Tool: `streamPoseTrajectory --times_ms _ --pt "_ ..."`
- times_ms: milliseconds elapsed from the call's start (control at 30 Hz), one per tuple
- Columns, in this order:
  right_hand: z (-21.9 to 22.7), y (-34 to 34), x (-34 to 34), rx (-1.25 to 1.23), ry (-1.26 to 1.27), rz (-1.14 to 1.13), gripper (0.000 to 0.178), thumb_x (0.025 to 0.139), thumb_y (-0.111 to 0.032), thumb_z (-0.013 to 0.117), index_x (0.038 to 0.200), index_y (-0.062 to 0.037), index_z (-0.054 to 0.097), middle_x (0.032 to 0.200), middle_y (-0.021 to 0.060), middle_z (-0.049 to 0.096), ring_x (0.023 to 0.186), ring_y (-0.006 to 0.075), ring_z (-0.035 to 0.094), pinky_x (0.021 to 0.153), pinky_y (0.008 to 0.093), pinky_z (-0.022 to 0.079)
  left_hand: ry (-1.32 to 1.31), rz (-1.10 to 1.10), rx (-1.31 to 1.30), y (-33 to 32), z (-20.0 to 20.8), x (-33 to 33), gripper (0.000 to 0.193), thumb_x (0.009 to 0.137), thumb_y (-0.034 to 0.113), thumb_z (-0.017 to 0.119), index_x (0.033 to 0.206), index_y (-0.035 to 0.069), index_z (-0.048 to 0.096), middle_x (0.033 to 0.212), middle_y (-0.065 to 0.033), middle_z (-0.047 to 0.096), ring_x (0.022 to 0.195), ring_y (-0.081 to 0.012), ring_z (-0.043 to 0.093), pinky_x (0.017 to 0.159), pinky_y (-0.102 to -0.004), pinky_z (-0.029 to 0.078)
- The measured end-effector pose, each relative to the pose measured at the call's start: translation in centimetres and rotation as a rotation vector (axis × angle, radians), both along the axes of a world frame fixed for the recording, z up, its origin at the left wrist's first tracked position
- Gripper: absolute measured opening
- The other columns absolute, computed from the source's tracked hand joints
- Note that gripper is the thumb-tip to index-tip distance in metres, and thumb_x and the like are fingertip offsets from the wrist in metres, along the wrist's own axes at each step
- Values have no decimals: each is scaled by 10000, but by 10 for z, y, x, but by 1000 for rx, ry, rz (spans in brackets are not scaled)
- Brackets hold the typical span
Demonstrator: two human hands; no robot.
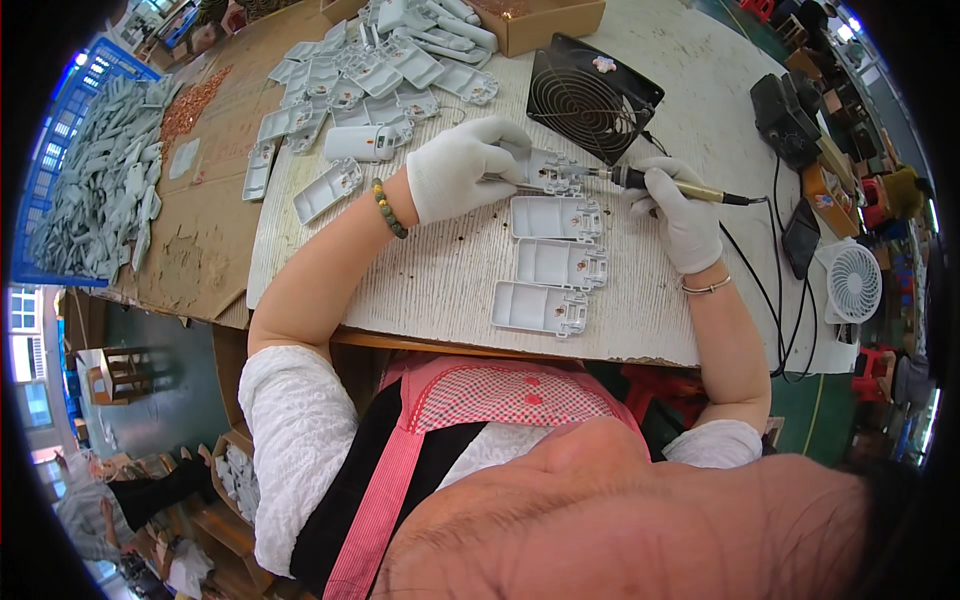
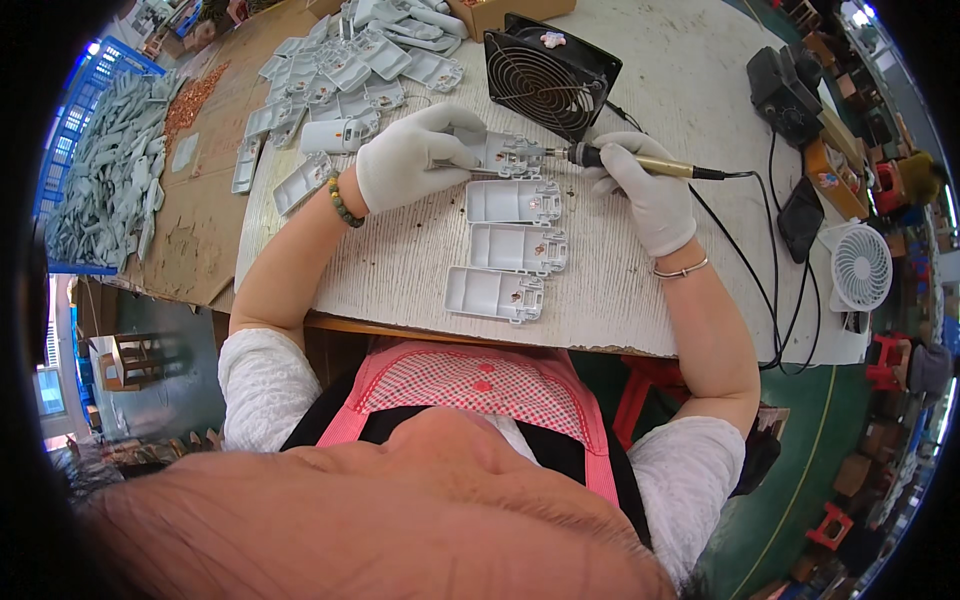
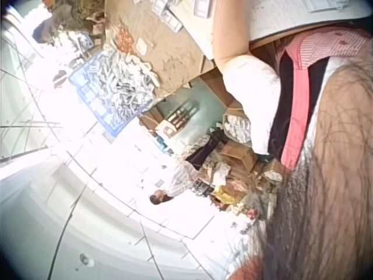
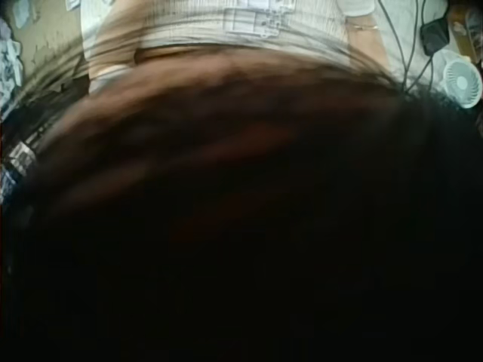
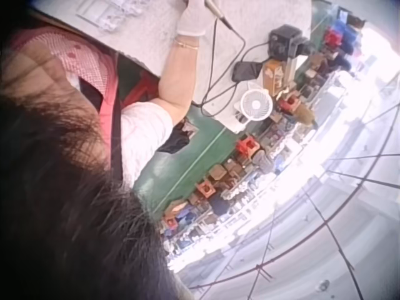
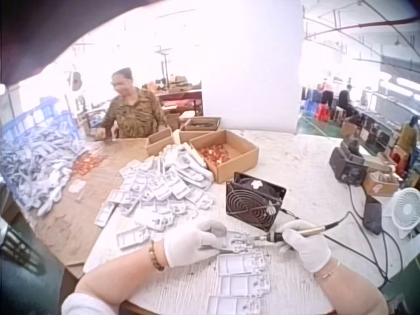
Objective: Soldering electronic components onto small plastic parts at a factory workstation.
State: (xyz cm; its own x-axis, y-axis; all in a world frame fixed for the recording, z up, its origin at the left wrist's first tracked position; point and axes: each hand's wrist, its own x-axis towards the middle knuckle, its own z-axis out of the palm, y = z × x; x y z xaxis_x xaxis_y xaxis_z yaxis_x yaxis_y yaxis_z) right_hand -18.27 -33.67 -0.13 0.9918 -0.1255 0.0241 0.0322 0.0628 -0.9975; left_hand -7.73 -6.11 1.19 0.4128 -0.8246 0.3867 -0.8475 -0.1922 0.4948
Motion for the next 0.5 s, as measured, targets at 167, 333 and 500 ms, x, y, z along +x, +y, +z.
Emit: streamPoseTrajectory --times_ms 167,333,500 --pt "1 1 0 -3 -2 7 211 892 -155 549 1013 13 585 822 103 658 664 104 610 631 216 498 3 -3 0 0 0 0 113 700 54 690 811 69 684 1085 -82 577 913 -229 593 775 -300 491" --pt "1 1 0 -2 0 5 206 893 -150 548 1010 15 585 825 101 658 663 103 608 630 217 498 0 0 -4 -1 0 0 112 695 53 692 806 68 682 1081 -81 578 908 -230 592 774 -301 490" --pt "2 2 -1 0 5 22 204 894 -140 540 1013 19 584 826 99 655 684 109 612 635 224 500 -37 -13 -13 -1 0 1 104 690 50 692 792 66 679 1073 -82 580 909 -237 591 779 -310 486"
